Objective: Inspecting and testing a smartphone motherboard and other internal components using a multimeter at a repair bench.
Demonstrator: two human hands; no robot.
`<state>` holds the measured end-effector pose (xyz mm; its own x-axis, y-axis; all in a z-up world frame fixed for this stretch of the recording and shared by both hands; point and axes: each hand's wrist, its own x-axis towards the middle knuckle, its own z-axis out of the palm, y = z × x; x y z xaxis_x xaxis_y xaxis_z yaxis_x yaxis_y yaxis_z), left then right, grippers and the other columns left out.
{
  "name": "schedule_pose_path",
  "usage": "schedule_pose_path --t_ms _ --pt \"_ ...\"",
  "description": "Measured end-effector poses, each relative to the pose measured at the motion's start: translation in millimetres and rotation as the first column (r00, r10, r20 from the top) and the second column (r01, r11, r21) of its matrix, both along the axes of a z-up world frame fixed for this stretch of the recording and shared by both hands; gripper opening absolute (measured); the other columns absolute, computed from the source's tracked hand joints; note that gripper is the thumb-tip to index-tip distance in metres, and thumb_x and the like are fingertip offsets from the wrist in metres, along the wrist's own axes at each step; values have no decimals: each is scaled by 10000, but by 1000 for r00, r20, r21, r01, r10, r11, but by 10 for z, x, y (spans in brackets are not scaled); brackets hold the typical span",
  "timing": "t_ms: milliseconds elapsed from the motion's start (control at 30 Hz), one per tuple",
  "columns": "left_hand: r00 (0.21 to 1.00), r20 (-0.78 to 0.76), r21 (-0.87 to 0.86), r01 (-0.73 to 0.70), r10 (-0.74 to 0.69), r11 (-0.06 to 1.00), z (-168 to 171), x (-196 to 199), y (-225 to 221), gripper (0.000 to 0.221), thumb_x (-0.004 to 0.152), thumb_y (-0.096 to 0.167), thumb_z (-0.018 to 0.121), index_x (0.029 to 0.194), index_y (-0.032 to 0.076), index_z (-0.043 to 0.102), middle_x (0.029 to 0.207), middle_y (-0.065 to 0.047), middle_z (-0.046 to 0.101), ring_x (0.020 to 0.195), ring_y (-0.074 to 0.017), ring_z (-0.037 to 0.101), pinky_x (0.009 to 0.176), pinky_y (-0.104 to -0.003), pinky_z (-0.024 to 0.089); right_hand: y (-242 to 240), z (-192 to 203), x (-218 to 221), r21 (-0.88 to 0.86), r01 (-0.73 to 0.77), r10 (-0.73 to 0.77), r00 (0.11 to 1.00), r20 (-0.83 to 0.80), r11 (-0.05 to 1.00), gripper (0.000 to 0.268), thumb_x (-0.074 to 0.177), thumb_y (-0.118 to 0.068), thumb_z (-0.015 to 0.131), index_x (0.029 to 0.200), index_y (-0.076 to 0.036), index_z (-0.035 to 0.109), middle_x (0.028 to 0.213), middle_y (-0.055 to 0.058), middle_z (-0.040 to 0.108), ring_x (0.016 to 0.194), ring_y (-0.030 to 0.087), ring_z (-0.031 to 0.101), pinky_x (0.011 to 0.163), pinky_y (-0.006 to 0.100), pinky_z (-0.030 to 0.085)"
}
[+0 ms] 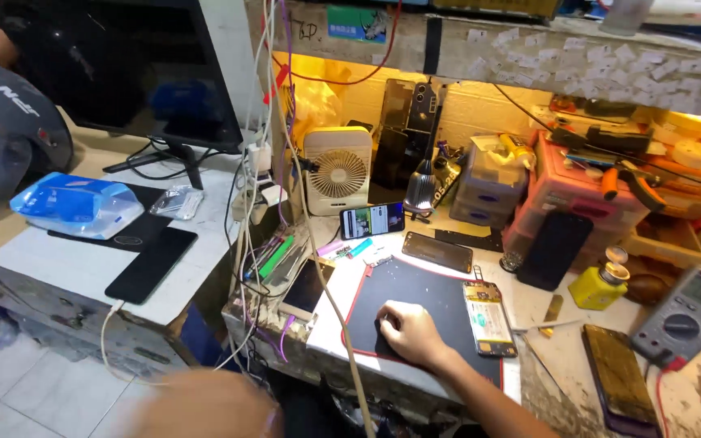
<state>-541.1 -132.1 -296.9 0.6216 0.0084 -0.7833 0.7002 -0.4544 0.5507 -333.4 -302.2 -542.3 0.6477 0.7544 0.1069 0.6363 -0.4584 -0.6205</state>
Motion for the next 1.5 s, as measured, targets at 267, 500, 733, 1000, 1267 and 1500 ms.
schedule_pose_path --t_ms 267,500,733,1000,1267,1500 --pt "173 930 296 169 -324 940 -1341 825 -383 218 987 187 564 784 110 567 728 -106 642 652 -295 617 644 -438 451 219 -162 656 -136 -179 129 940 -315 974 137 867 -290 670 819 -172 720 747 -49 726 704 58 591 655 271 471" --pt "139 980 165 -143 -145 976 -2126 2539 262 514 840 147 705 642 148 230 563 26 237 550 -125 275 533 -378 231 162 -51 503 94 -280 291 948 -127 955 12 823 -145 629 814 -143 620 568 -23 612 504 145 549 554 296 457" --pt "-333 713 458 -444 -617 770 -2319 2847 155 188 986 -18 485 835 51 574 755 -87 578 632 -251 571 527 -370 458 -155 239 347 137 -271 287 952 -112 953 52 876 -154 630 897 -123 665 734 15 650 635 165 574 641 314 481" --pt "-311 563 411 -699 -766 585 -2831 2695 366 89 843 -54 548 877 15 593 658 -84 460 457 -247 469 396 -327 452 -976 487 757 -291 308 -247 941 230 906 215 889 -205 714 1098 -169 676 1046 99 686 1023 319 707 897 425 584" --pt "-225 962 12 -529 -154 848 -2693 2567 324 139 934 40 527 817 103 569 554 -104 536 476 -314 575 476 -368 470 -993 279 818 -532 443 -387 895 222 721 792 820 -613 724 1398 -156 432 1115 204 623 1098 454 678 928 550 586" --pt "-196 802 358 -599 -564 717 -3169 2763 323 141 911 -13 562 799 36 630 577 -129 530 416 -302 543 448 -336 490 -951 260 886 -423 544 -402 832 382 724 952 641 -650 803 1378 -177 428 975 148 670 1001 398 709 883 559 567"
